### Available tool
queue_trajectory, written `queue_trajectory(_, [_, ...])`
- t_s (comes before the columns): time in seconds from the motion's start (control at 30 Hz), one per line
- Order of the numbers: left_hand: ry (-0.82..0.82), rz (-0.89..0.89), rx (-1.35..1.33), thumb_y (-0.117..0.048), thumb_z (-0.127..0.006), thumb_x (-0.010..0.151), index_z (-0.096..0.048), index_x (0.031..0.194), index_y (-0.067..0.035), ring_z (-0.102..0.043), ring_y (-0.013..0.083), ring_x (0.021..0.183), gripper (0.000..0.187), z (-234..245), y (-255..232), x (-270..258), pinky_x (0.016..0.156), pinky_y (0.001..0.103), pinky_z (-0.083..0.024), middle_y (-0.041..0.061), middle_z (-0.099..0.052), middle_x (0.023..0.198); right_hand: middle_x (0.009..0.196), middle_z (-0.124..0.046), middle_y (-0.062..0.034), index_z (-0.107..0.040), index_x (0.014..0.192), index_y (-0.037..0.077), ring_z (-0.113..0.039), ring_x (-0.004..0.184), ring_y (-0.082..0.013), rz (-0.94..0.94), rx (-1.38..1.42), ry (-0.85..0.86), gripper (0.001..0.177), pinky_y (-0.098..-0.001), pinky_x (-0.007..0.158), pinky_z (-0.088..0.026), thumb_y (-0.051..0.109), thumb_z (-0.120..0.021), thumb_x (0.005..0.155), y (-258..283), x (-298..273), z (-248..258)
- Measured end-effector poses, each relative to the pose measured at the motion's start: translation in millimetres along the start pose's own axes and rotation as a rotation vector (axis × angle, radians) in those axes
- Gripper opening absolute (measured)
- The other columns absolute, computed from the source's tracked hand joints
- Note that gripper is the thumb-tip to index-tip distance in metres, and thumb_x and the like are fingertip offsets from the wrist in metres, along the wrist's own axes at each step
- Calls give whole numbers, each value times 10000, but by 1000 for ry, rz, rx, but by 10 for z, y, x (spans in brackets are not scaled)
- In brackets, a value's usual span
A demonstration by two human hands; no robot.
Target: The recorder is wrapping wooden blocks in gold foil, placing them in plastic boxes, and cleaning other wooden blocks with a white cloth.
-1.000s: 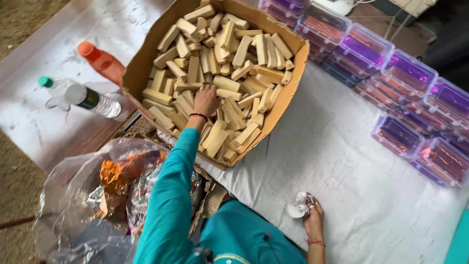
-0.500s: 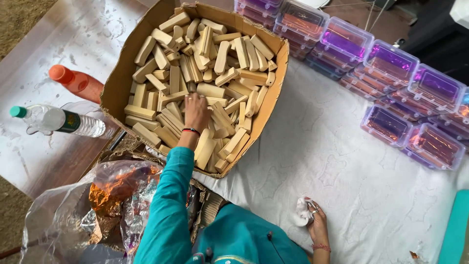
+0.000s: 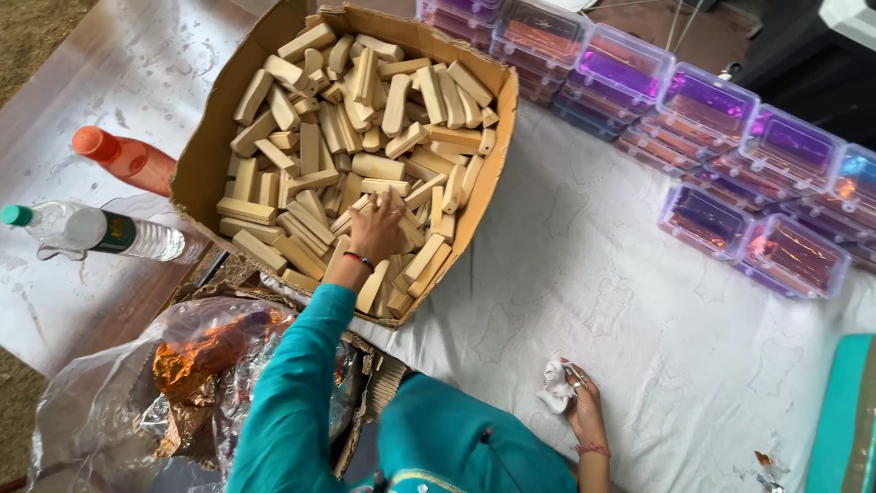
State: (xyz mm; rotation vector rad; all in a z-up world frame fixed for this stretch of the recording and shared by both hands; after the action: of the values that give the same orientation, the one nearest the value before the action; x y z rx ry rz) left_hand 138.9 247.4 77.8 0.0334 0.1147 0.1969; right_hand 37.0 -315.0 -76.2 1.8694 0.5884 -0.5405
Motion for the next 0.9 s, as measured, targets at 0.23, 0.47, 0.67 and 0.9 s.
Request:
queue_trajectory(0.23, [-33,122,168,-287,-582,873,-681,1300,-200,-148,449,1531,446,69,169,-162,919,812,-309,168,-306,1657,1226,-696,-83,-666,1291,4,-652,1079,-172,-30,4,-3,332,-329,906,-557,81,-557,986,143,-166,-198])
queue_trajectory(0.47, [-247,30,-43,-303,-717,841,-760,1092,-154,-328,350,1482,294,789,111,-410,1211,697,-225,86,-595,1411,1198,-704,-93,-674,1281,-2,-664,1067,-179,-4,-2,83,320,-330,905,-554,114,-557,1007,228,-236,-275])
queue_trajectory(0.67, [-319,224,-790,-366,-615,1012,-615,1264,-63,-637,295,982,395,1422,-963,-1023,860,440,-517,166,-642,1194,1151,-713,-74,-674,1277,32,-664,1016,-174,-60,35,93,312,-332,818,-564,109,-573,992,118,-133,-165])
queue_trajectory(0.9, [-397,-200,-578,-223,-601,943,-616,1167,-8,-599,333,988,311,150,-2595,-852,829,464,-505,163,-614,1084,1130,-722,-68,-667,1297,41,-676,983,-183,-92,38,212,322,-335,748,-570,147,-573,1007,179,-160,-203])
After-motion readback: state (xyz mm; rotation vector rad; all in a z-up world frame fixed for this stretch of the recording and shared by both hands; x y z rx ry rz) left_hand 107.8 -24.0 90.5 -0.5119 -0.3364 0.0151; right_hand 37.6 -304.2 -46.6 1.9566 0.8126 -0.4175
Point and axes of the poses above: each hand's wrist, its own x-axis towards the middle knuckle, its own z-axis out of the back of the hand, y = z × x, the point moved 7 cm from there along x, towards the middle knuckle
